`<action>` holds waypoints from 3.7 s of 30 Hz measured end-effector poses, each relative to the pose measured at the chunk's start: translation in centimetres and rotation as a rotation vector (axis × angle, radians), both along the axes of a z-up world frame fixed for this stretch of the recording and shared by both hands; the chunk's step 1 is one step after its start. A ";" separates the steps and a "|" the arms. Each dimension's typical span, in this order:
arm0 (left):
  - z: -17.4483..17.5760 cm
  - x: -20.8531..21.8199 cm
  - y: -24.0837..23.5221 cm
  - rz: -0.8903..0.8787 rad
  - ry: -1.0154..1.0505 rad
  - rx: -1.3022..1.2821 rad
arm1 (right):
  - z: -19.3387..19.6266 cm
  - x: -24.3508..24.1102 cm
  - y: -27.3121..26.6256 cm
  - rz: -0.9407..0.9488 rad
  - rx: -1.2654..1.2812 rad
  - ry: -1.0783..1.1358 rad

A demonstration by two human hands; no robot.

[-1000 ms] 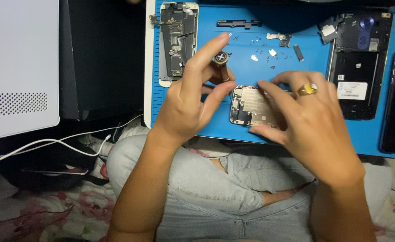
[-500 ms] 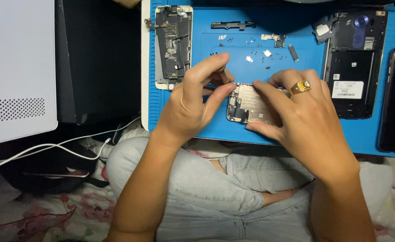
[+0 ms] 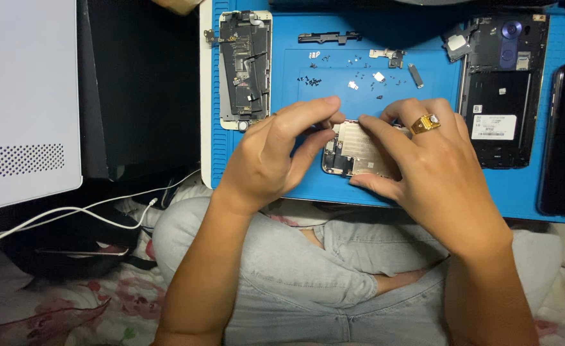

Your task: The person uses a screwdriver to remove screws from the back of a disassembled smartphone. They then peel off a metal shielding plate and place it aside, continuing to remove additional screws from the phone's interior.

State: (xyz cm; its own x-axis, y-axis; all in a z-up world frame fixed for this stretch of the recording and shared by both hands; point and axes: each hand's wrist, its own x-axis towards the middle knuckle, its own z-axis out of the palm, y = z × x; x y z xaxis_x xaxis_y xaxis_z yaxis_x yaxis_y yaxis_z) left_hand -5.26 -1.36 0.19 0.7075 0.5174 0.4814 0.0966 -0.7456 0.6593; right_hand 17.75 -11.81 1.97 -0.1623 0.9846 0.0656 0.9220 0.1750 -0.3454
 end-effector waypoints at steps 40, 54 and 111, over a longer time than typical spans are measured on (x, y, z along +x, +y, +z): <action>0.5 -0.1 0.9 -0.030 0.000 0.130 | -0.1 -0.1 0.0 -0.004 0.009 0.004; 1.2 -0.1 0.9 -0.072 0.016 0.028 | 0.3 -0.3 0.0 0.006 0.036 -0.027; 1.5 0.0 0.8 -0.046 0.074 0.052 | 1.2 -0.7 0.0 -0.025 0.020 -0.021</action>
State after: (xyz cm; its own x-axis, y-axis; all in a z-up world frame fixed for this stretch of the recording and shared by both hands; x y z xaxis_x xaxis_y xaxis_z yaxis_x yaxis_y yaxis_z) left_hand -5.30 -0.53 1.64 0.7646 0.4594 0.4521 0.1088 -0.7833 0.6120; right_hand 17.03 -11.84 3.21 -0.1396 0.9868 0.0823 0.9330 0.1589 -0.3228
